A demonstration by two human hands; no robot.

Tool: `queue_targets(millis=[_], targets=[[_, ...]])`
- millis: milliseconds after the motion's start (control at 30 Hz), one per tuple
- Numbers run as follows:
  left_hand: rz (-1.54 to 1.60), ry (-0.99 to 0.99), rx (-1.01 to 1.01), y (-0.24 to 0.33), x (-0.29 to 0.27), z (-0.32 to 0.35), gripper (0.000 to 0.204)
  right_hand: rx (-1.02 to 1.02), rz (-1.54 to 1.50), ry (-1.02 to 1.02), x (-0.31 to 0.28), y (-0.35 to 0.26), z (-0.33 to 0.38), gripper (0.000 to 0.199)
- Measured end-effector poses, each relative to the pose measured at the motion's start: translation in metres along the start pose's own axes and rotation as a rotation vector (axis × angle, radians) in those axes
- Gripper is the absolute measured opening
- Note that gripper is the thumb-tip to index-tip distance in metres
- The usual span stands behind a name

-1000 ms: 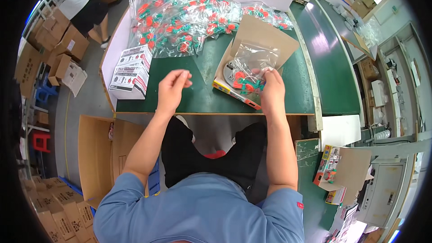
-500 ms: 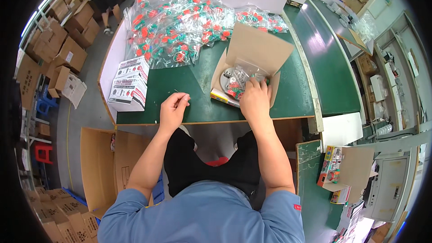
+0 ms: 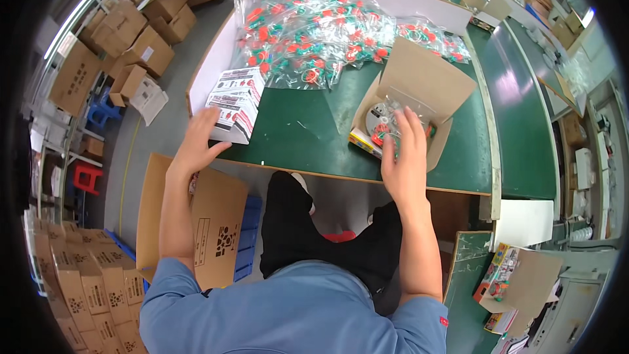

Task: Packaging items into retail boxes and sealing larger shipping cartons with tape.

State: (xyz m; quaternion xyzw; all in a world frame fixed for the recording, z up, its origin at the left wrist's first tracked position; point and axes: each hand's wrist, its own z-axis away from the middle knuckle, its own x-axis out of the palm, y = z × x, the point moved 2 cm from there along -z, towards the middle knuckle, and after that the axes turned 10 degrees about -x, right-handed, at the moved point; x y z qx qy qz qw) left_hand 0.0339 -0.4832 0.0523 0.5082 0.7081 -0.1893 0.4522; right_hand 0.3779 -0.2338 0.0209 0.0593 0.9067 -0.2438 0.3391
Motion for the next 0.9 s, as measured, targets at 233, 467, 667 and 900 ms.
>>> queue_targets(millis=[233, 467, 667, 900], targets=[[0.178, -0.161, 0.006, -0.016, 0.001, 0.007, 0.030, 0.349, -0.201, 0.465, -0.013, 0.027, 0.062, 0.058], [0.358, 0.201, 0.610, 0.219, 0.019, -0.044, 0.027, 0.422, -0.192, 0.190, 0.004, 0.070, 0.061, 0.060], [0.412, 0.112, 0.668, 0.261, 0.090, -0.059, 0.020, 0.407, -0.180, 0.191, -0.024, 0.061, 0.066, 0.055], [0.925, -0.622, -0.255, 0.191, 0.137, -0.086, 0.040, 0.301, -0.225, -0.090, -0.032, 0.115, 0.061, 0.064]])
